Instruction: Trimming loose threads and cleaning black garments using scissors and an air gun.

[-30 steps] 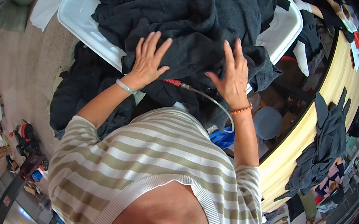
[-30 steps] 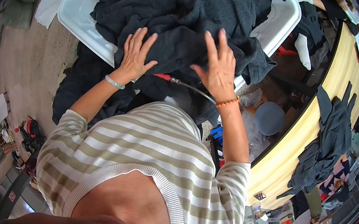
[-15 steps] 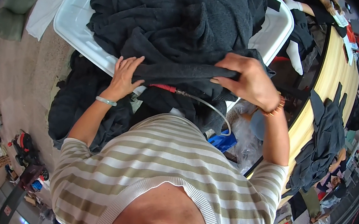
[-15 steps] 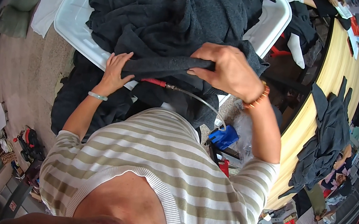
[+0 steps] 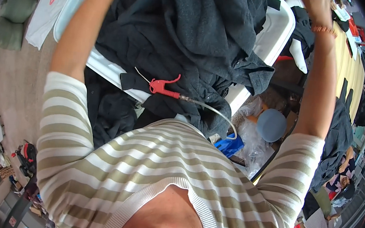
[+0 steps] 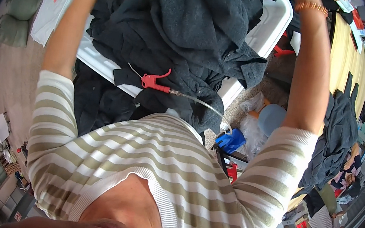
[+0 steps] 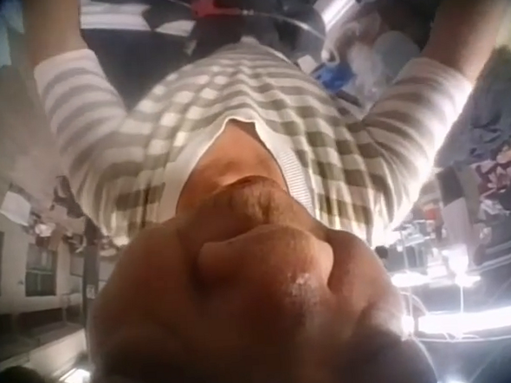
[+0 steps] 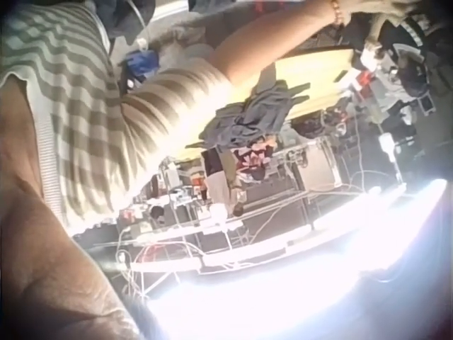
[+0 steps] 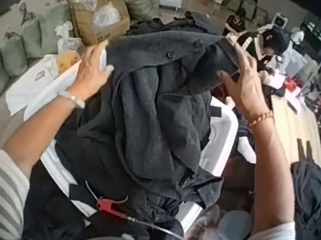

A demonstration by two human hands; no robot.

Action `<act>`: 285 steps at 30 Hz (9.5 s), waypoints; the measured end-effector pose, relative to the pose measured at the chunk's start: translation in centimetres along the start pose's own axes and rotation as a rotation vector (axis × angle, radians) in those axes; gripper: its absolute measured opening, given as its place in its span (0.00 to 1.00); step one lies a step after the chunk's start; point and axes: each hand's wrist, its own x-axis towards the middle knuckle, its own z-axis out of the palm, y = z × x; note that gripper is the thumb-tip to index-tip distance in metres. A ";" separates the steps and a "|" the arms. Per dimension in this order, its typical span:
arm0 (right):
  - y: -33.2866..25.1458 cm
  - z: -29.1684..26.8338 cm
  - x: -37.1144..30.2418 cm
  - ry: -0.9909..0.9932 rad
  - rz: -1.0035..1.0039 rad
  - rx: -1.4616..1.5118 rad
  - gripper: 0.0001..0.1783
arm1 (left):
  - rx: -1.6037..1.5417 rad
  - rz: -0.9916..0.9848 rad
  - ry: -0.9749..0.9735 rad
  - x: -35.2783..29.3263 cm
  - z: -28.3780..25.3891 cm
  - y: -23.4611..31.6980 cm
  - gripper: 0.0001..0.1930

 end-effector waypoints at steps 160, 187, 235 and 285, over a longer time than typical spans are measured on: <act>-17.2 8.4 -19.1 -0.536 0.300 0.872 0.26 | -0.826 -0.592 -1.012 -21.6 -5.4 1.2 0.09; -18.2 11.4 -22.7 -0.628 0.287 0.652 0.07 | -0.490 -0.283 -1.233 -21.0 -7.7 0.3 0.10; -20.3 13.7 -22.6 -0.615 0.231 0.590 0.08 | -0.694 -0.131 -0.820 -20.8 -2.5 3.8 0.04; -12.9 10.5 -20.2 -0.509 0.442 0.266 0.05 | -0.064 0.117 -0.850 -12.2 9.9 7.4 0.08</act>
